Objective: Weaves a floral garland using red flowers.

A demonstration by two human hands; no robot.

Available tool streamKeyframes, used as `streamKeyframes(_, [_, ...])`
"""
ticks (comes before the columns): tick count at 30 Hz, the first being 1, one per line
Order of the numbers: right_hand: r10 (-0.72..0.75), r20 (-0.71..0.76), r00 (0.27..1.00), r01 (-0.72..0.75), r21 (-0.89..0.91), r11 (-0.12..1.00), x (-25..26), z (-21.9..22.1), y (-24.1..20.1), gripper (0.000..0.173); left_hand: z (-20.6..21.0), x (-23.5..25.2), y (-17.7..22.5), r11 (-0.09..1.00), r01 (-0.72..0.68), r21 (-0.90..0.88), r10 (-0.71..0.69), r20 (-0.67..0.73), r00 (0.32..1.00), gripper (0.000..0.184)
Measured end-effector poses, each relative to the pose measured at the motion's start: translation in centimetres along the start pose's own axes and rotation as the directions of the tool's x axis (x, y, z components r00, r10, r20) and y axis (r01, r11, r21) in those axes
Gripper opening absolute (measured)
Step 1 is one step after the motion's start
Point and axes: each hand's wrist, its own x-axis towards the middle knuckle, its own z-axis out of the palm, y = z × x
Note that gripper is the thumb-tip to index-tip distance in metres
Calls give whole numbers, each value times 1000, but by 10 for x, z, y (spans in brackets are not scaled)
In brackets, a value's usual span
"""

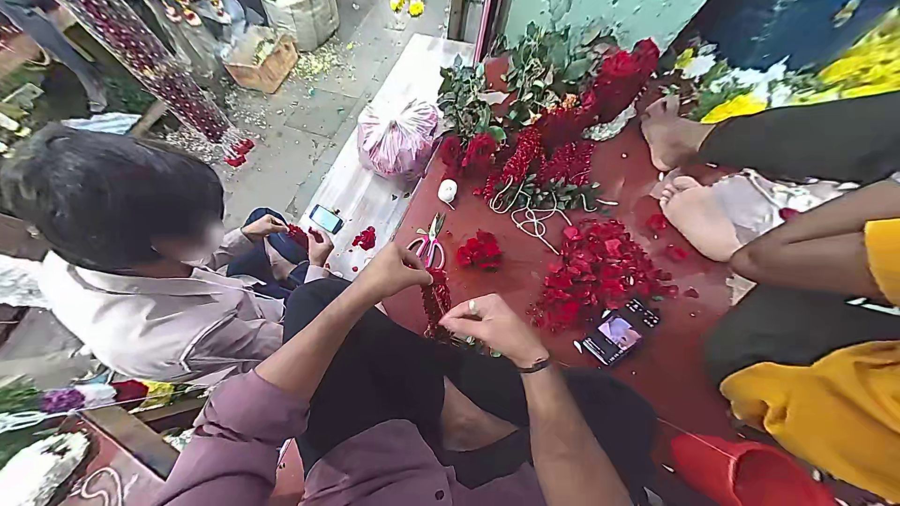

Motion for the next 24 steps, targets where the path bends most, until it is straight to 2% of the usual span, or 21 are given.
streamKeyframes(3, [-86,-15,996,86,-17,996,6,37,2,15,12,3,-10,996,54,-75,-55,-13,998,15])
streamKeyframes(6, [-101,-206,973,119,76,990,10,41,-3,12,9,4,-19,1000,12,-12,-12,-14,1000,7])
streamKeyframes(9, [74,-364,928,-4,188,982,7,6,1,9,-2,-1,-19,997,-64,35,64,-16,998,4])
streamKeyframes(10, [146,-352,924,-66,230,971,5,-7,6,9,-5,-2,-17,995,-91,44,91,-6,996,3])
streamKeyframes(12, [265,-231,936,-210,235,949,3,-22,17,12,-4,0,-17,985,-143,95,142,14,990,4])
streamKeyframes(14, [385,-136,913,-370,128,920,4,-29,28,18,-1,2,-21,974,-169,153,168,20,986,5])
streamKeyframes(15, [437,-150,887,-432,65,899,6,-30,36,19,-2,2,-22,972,-164,166,163,20,986,6])
streamKeyframes(17, [467,-291,835,-497,-34,867,16,-34,53,19,-6,0,-24,972,-150,179,153,-3,988,7])
streamKeyframes(20, [342,-552,761,-528,-219,821,41,-42,77,14,-8,-1,-30,982,-139,129,141,-10,990,7])
streamKeyframes(22, [235,-628,742,-551,-371,748,64,-46,88,17,-6,2,-31,989,-106,108,106,7,994,7])
streamKeyframes(24, [172,-646,744,-578,-493,651,84,-48,100,23,-4,7,-35,990,-75,117,73,17,997,7])
